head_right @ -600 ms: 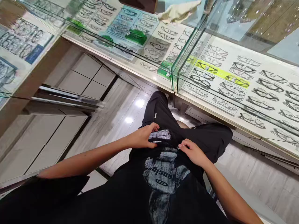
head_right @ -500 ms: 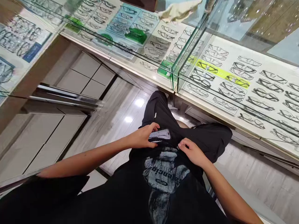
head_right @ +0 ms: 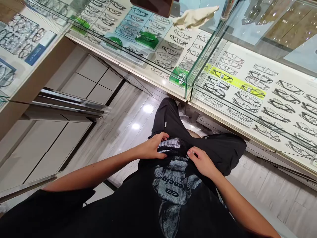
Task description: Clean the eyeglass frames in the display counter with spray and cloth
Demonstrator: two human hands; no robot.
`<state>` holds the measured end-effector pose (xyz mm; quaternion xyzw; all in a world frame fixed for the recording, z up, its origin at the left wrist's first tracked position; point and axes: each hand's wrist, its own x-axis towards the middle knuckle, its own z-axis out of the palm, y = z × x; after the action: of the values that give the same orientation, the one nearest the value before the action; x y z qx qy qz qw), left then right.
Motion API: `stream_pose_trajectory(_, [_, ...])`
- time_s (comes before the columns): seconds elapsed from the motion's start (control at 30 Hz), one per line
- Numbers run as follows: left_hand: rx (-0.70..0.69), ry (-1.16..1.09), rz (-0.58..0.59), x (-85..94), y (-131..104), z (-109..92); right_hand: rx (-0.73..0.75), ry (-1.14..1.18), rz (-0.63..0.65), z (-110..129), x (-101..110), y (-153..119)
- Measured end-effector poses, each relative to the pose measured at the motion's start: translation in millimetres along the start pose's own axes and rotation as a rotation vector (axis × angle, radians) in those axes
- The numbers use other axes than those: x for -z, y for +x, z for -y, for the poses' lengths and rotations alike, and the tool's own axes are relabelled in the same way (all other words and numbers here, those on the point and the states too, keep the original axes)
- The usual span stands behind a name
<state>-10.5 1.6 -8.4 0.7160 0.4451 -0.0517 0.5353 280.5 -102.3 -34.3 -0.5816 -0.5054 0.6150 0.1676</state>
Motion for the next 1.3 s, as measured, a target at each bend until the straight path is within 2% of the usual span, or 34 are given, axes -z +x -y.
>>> stream_pose_trajectory(0.1, [-0.031, -0.034, 0.034, 7.1, -2, 16, -0.002, -0.017, 0.004, 6, -1, 5])
stream_pose_trajectory(0.2, [-0.019, -0.043, 0.044, 16.0, -12, 28, 0.014, -0.046, 0.026, 22, -4, 15])
stream_pose_trajectory(0.37, [0.076, -0.059, 0.084, 31.6, -42, 43, 0.045, -0.189, 0.141, 65, -16, 49])
stream_pose_trajectory(0.47, [0.141, -0.073, 0.108, 33.3, -63, 61, 0.04, -0.269, 0.235, 87, -31, 75])
stream_pose_trajectory(0.57, [0.206, -0.154, 0.122, 20.7, -86, 86, 0.059, -0.321, 0.29, 104, -56, 100])
stream_pose_trajectory(0.67, [0.262, -0.329, 0.128, -3.2, -112, 111, 0.078, -0.37, 0.354, 117, -84, 118])
stream_pose_trajectory(0.73, [0.304, -0.415, 0.149, -16.0, -127, 117, 0.044, -0.391, 0.427, 121, -96, 126])
stream_pose_trajectory(0.8, [0.325, -0.383, 0.129, -18.6, -135, 112, 0.016, -0.407, 0.474, 120, -100, 130])
stream_pose_trajectory(0.87, [0.278, -0.257, 0.019, -9.7, -132, 97, 0.028, -0.43, 0.464, 115, -96, 129])
stream_pose_trajectory(0.93, [0.161, -0.148, -0.098, 6.0, -117, 77, 0.058, -0.448, 0.431, 108, -88, 125])
stream_pose_trajectory(0.97, [0.099, -0.116, -0.115, 14.2, -107, 68, 0.073, -0.448, 0.426, 105, -85, 122])
stream_pose_trajectory(1.03, [0.026, -0.06, -0.06, 27.8, -85, 52, 0.103, -0.435, 0.435, 102, -77, 115])
stream_pose_trajectory(1.13, [0.034, 0.024, 0.112, 39.9, -59, 44, 0.146, -0.389, 0.378, 105, -59, 106])
stream_pose_trajectory(1.2, [0.058, 0.066, 0.208, 44.7, -52, 49, 0.163, -0.34, 0.282, 109, -38, 100])
stream_pose_trajectory(1.3, [0.132, 0.104, 0.322, 46.8, -55, 64, 0.188, -0.249, 0.158, 117, 1, 86])
